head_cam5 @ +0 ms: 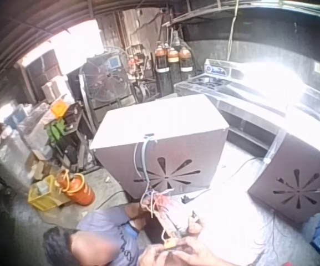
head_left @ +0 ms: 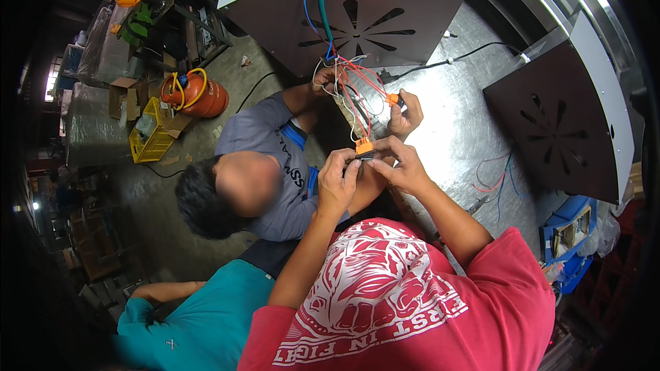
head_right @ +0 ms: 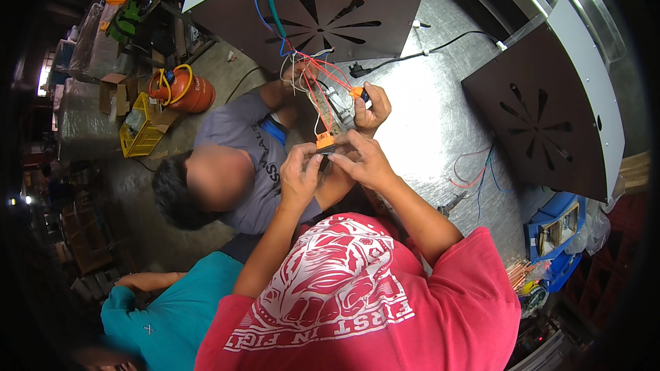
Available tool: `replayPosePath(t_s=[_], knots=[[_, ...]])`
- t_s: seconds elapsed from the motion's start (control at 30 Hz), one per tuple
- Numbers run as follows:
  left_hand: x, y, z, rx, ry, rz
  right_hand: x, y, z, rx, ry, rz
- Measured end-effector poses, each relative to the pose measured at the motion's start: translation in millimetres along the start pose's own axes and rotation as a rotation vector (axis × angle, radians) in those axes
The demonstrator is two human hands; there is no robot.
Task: The person connects multiple colored wires to orange connectors and routes them into a metal enclosure. They strip wire ends, twist strands, and insert them into connectors while another person assists by holding wires and handing components.
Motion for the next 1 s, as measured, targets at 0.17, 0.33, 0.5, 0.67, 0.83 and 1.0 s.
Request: replayPosePath(t_s=[0.17,0.33,0.5,0.67,0.83,1.0], knots=[[0.6,-0.3,1.4,-0.011,0.049,0.009,-0.9,0.3,0.0,0.1,0.099,0.018],[2.2,-1.2,1.6,-0.012,0.055,0.016,-1.8,2.2,-0.7,0.132,0.168,0.011],[1.4,-0.3,-1.3,0.04,0.086,0.004,-1.1,1.4,-3.4,0.111,0.159,0.018],[2.4,-1.1,-0.8,0.082,0.084,-0.007,-1.3,-1.4,-2.9,0.086,0.128,0.006],[4.4,-3.3,2.4,0.027,0.076,0.007,-1.8,-1.9,-3.0,0.095,0.102,0.005],[5.0,-6.1,3.7,-0.032,0.038,0.01,-1.9,-2.4,-1.6,0.078,0.09,0.001]])
Point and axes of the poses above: each hand's wrist, its own y-axis away from the middle knuckle, its own x-axis out of the back of the hand, z = x × y, the point moved 2 cm from there along -y, towards the middle knuckle
